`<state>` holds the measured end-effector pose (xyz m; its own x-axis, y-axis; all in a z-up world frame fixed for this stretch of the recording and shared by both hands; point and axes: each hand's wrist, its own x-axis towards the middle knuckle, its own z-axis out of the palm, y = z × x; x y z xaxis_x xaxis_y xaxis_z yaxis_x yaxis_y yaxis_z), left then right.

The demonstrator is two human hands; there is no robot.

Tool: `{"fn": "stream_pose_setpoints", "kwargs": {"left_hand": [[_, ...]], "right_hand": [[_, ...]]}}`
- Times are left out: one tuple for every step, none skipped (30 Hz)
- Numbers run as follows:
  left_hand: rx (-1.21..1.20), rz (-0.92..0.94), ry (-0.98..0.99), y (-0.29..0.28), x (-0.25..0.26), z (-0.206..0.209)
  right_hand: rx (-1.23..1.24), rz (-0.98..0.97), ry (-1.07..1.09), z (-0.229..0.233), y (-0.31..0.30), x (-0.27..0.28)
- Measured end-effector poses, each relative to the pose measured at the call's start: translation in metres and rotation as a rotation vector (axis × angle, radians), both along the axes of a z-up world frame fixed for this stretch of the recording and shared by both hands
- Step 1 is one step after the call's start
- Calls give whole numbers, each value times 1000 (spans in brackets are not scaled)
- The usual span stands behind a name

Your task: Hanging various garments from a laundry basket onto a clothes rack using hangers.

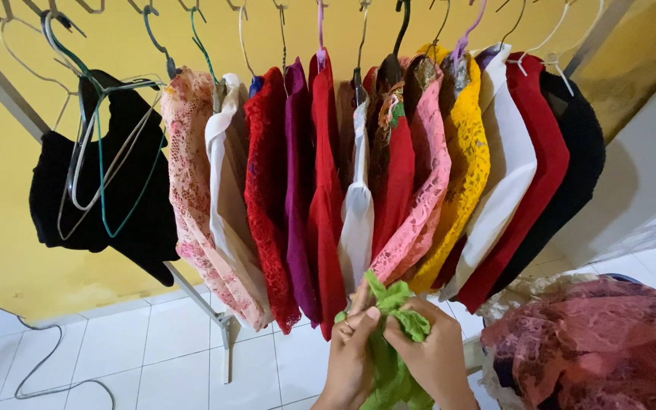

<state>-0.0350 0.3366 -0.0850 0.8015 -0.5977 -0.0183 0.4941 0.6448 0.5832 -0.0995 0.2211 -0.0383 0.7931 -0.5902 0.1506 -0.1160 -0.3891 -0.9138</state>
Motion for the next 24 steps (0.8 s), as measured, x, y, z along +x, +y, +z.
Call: {"fn": "stream_pose_setpoints", "kwargs": {"left_hand": [[-41,5,0,0,1,-6],[-39,4,-3,3,6,-1],[-21,61,-102,7,10,3],[-5,122,-199,10,14,7],[-5,124,-199,11,18,9],[-26,108,-194,13,22,11],[-47,93,-189,15,25,12],[-46,94,-190,15,26,17],[4,108,-193,15,27,23],[53,121,-196,14,28,28],[53,120,-197,14,28,34],[84,134,-168,14,27,39],[114,147,-138,14,26,44],[115,148,-138,14,28,39],[157,167,-226,14,30,34],[199,186,-316,13,33,29],[198,186,-316,12,35,18],[301,187,-410,12,36,6],[404,188,-503,12,38,-5],[405,188,-503,14,37,-5],[441,-24,-465,16,37,-5],[472,-235,-426,17,37,-5],[470,-235,-428,20,36,-2],[673,-247,-506,22,34,1]], "right_hand": [[-77,-6,-32,0,0,1],[-75,-7,-35,-10,-6,1],[9,-3,34,-20,-12,1],[90,3,106,-29,-19,1],[90,5,107,-32,-21,-1],[-39,101,-131,-36,-22,-2],[-167,199,-369,-40,-23,-4],[-166,200,-369,-48,-29,-6],[-103,334,-294,-57,-34,-9],[-39,466,-216,-65,-41,-11],[-39,465,-217,-46,-33,-9],[149,401,36,-28,-26,-8],[334,332,289,-9,-18,-7],[334,333,290,-13,-18,-5],[288,315,318,-18,-18,-4],[241,297,346,-21,-18,-2],[240,297,346,-28,-22,-2],[281,311,293,-35,-25,-3],[321,325,240,-43,-28,-3],[322,325,241,-46,-29,-3],[460,275,171,-49,-29,-3],[594,223,98,-52,-31,-2],[592,223,97,-45,-31,-1],[648,212,69,-38,-30,0]]}}
